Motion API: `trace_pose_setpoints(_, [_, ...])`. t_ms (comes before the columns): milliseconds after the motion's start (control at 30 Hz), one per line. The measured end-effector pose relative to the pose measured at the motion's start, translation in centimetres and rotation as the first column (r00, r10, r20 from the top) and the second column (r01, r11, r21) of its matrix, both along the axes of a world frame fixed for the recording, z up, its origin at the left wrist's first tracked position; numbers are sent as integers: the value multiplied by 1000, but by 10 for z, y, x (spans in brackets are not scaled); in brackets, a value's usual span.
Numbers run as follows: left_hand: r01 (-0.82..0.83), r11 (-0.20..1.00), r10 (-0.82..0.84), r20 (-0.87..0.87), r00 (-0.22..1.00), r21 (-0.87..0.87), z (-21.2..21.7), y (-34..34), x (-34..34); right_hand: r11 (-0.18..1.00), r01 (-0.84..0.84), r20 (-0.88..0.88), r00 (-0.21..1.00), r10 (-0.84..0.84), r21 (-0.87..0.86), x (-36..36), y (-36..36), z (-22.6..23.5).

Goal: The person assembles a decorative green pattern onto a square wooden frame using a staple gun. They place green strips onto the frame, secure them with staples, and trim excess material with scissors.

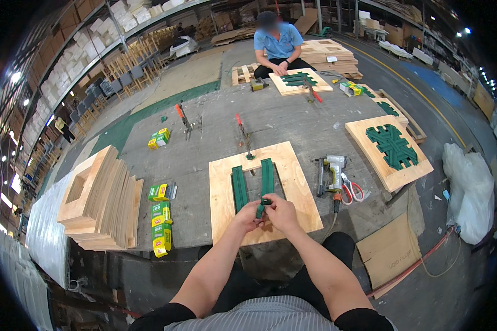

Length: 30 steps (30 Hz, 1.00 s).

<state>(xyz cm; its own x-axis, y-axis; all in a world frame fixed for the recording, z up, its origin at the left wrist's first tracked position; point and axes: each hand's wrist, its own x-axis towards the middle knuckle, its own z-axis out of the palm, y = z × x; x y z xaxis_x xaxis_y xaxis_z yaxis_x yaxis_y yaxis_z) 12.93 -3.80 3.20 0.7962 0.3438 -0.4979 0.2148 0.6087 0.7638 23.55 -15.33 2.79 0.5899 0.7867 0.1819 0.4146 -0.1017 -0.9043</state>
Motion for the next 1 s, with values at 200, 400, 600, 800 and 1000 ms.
trace_pose_setpoints(200, [-16,989,23,46,999,-146,-9,10,-9,995,-90,12,996,91,-51,-5,1,26])
trace_pose_setpoints(400, [49,981,-19,154,988,-187,-11,13,-10,996,-40,41,998,37,78,-8,-1,14])
trace_pose_setpoints(600, [-11,984,37,145,989,-180,-14,13,-13,992,10,159,987,-30,127,-15,4,11])
trace_pose_setpoints(800, [-37,990,56,141,988,-138,-16,10,-8,988,52,266,960,-90,147,-15,9,6])
trace_pose_setpoints(1000, [-62,982,95,185,978,-176,-14,6,-7,976,115,122,983,-139,187,-10,-5,-7])
